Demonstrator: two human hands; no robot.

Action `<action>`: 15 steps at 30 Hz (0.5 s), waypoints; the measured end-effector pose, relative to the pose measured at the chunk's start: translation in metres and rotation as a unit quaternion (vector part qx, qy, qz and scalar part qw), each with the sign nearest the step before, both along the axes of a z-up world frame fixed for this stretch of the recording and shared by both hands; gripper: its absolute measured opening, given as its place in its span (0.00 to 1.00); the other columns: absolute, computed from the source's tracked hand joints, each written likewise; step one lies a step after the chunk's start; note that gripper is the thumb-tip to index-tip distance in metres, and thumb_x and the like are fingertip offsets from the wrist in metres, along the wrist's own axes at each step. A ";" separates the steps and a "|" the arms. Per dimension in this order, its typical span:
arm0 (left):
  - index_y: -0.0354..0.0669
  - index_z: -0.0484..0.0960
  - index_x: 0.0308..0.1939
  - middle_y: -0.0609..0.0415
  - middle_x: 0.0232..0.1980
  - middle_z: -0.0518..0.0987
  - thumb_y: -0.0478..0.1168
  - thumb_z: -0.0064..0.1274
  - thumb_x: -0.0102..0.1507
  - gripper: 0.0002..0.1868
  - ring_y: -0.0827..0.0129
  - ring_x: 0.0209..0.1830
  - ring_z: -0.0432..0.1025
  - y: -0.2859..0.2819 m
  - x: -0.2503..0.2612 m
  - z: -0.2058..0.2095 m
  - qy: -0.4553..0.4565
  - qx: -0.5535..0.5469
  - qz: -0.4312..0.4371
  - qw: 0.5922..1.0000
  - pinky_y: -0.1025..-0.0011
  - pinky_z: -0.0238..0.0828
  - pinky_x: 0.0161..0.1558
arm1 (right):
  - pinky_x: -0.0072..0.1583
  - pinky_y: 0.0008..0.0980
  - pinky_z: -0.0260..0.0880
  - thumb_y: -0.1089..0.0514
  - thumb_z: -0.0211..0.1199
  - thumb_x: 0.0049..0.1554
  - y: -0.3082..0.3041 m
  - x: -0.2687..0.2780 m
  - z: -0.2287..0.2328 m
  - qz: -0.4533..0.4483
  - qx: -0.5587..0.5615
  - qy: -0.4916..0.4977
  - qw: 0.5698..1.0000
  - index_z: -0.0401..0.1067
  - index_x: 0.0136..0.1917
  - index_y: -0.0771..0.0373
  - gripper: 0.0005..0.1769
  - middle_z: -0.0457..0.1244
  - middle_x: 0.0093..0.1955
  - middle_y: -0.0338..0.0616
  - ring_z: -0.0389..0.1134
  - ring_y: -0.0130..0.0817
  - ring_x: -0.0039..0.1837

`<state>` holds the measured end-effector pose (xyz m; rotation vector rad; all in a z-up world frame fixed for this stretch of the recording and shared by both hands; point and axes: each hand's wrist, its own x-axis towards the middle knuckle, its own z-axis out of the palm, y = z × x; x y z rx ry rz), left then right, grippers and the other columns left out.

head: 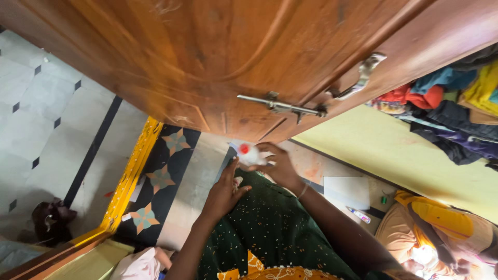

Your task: The person applies liquid from a small white bottle with a red cap onto the sliding latch of a wooden door, then slides the latch back and forth. The person moves to a second door and repeats the same lubrication and sliding action on its latch.

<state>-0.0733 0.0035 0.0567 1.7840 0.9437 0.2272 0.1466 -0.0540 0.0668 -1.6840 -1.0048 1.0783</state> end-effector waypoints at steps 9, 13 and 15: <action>0.41 0.73 0.57 0.48 0.41 0.87 0.46 0.63 0.60 0.25 0.59 0.36 0.85 0.015 -0.073 0.008 -0.040 -0.029 0.133 0.990 0.65 0.80 0.39 | 0.51 0.29 0.74 0.61 0.69 0.54 0.028 -0.067 -0.073 0.050 0.040 0.096 0.993 0.75 0.60 0.63 0.20 0.63 0.69 0.41 0.68 0.33 0.54; 0.42 0.73 0.57 0.48 0.42 0.86 0.43 0.64 0.59 0.25 0.60 0.40 0.84 0.021 -0.093 0.009 -0.116 0.044 0.108 0.986 0.66 0.79 0.40 | 0.65 0.42 0.72 0.62 0.70 0.56 0.051 0.003 -0.104 -0.282 0.158 -0.107 0.940 0.66 0.62 0.50 0.23 0.64 0.59 0.41 0.66 0.39 0.62; 0.42 0.72 0.57 0.47 0.42 0.85 0.44 0.66 0.58 0.27 0.59 0.40 0.83 0.023 -0.099 0.006 -0.121 0.086 0.087 0.985 0.65 0.78 0.39 | 0.60 0.42 0.74 0.61 0.69 0.49 0.051 0.034 -0.101 -0.396 0.142 0.078 0.904 0.55 0.75 0.52 0.44 0.58 0.61 0.45 0.63 0.42 0.61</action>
